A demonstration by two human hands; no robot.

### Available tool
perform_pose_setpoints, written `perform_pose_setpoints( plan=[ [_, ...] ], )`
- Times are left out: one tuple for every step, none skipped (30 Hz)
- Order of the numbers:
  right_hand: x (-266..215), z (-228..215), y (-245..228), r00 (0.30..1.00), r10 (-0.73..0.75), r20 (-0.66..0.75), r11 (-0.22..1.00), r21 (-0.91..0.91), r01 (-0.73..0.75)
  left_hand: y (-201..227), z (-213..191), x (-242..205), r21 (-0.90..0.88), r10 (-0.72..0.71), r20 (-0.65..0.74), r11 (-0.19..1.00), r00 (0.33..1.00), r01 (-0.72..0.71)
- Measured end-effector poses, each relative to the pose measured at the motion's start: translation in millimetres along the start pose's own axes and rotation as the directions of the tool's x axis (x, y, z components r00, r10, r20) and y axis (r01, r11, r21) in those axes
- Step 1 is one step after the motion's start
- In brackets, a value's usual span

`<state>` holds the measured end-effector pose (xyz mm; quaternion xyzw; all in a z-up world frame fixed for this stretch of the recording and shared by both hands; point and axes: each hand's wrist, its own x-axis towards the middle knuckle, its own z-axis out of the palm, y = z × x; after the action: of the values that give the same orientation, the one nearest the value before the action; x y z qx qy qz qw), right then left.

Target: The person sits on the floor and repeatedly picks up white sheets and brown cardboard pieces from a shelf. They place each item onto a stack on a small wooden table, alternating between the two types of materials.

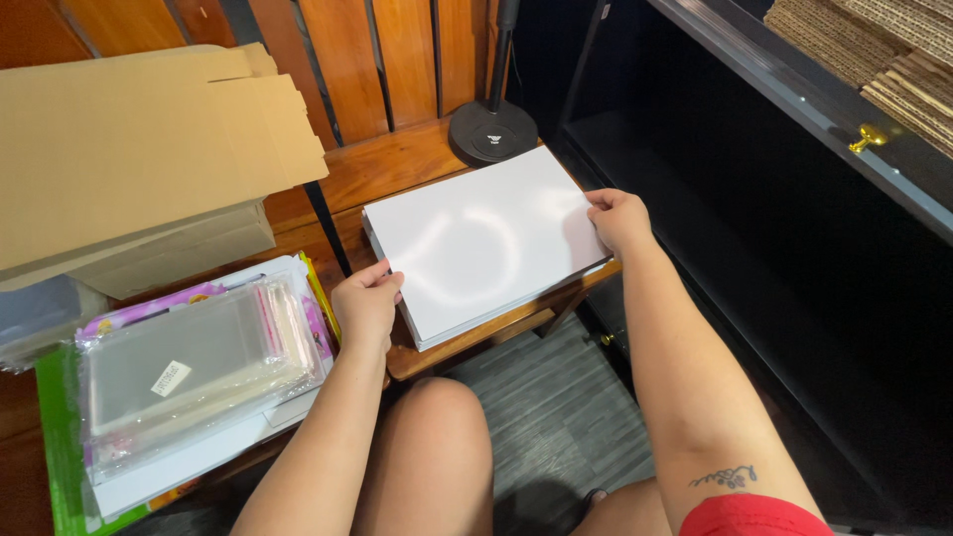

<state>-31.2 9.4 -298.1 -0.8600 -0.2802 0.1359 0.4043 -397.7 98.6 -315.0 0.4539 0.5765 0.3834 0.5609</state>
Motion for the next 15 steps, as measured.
perform_pose_setpoints(
  plan=[
    [-3.7, -1.1, -2.2, 1.000, 0.001, -0.001, 1.000, -0.004, -0.001, -4.7, 0.8, 3.3, -0.002, -0.003, 0.002, 1.000, 1.000, 0.003],
    [-7.1, -2.4, -4.8, 1.000, -0.009, 0.000, 0.997, -0.073, 0.009, -8.8, 1.7, 6.7, 0.000, 0.008, -0.001, 1.000, 1.000, -0.008],
    [-10.6, -3.8, -7.5, 1.000, -0.018, 0.003, 0.990, -0.141, 0.018, -12.7, 2.6, 9.9, 0.002, 0.019, -0.005, 1.000, 1.000, -0.019],
    [-6.2, -1.0, -3.5, 1.000, -0.018, -0.001, 0.990, -0.142, 0.017, -14.8, 3.5, 11.8, 0.001, 0.020, -0.001, 1.000, 1.000, -0.020],
    [-1.8, 1.7, 0.4, 1.000, -0.029, -0.003, 0.981, -0.190, 0.028, -16.8, 4.3, 13.5, 0.006, 0.021, -0.003, 1.000, 1.000, -0.021],
    [2.7, 4.2, 4.2, 0.999, -0.041, -0.004, 0.970, -0.238, 0.039, -18.7, 5.2, 15.1, 0.011, 0.022, -0.004, 1.000, 1.000, -0.022],
    [8.9, 7.5, 12.8, 0.999, -0.041, -0.007, 0.970, -0.239, 0.038, -17.1, 4.2, 11.0, 0.008, 0.023, -0.001, 1.000, 1.000, -0.023],
    [16.3, 11.2, 19.3, 0.998, -0.064, -0.005, 0.955, -0.291, 0.059, -14.0, 3.1, 8.3, 0.026, 0.026, 0.004, 0.999, 1.000, -0.026],
    [23.7, 14.8, 25.7, 0.996, -0.085, -0.002, 0.936, -0.343, 0.080, -10.8, 1.7, 5.5, 0.043, 0.028, 0.010, 0.999, 1.000, -0.029],
    [21.7, 14.4, 22.9, 0.996, -0.089, -0.005, 0.936, -0.342, 0.082, -10.5, 1.5, 5.7, 0.040, 0.032, 0.011, 0.999, 0.999, -0.032],
    [19.6, 14.2, 20.1, 0.997, -0.077, 0.005, 0.919, -0.388, 0.073, -10.3, 1.2, 5.9, 0.053, 0.031, 0.015, 0.998, 0.999, -0.032],
    [16.7, 14.6, 17.8, 0.998, -0.062, 0.016, 0.898, -0.434, 0.063, -10.8, 0.2, 5.8, 0.067, 0.029, 0.020, 0.997, 0.999, -0.030],
    [11.1, 13.0, 15.6, 0.998, -0.065, 0.014, 0.898, -0.435, 0.064, -5.3, -1.8, -0.1, 0.065, 0.031, 0.020, 0.997, 0.999, -0.032],
    [5.7, 11.4, 13.2, 0.998, -0.057, 0.012, 0.894, -0.444, 0.057, 0.3, -3.8, -6.1, 0.088, 0.030, 0.022, 0.996, 0.999, -0.032],
    [0.3, 9.8, 10.9, 0.999, -0.050, 0.009, 0.890, -0.454, 0.049, 5.7, -5.8, -12.1, 0.110, 0.030, 0.024, 0.993, 0.999, -0.032]
  ],
)
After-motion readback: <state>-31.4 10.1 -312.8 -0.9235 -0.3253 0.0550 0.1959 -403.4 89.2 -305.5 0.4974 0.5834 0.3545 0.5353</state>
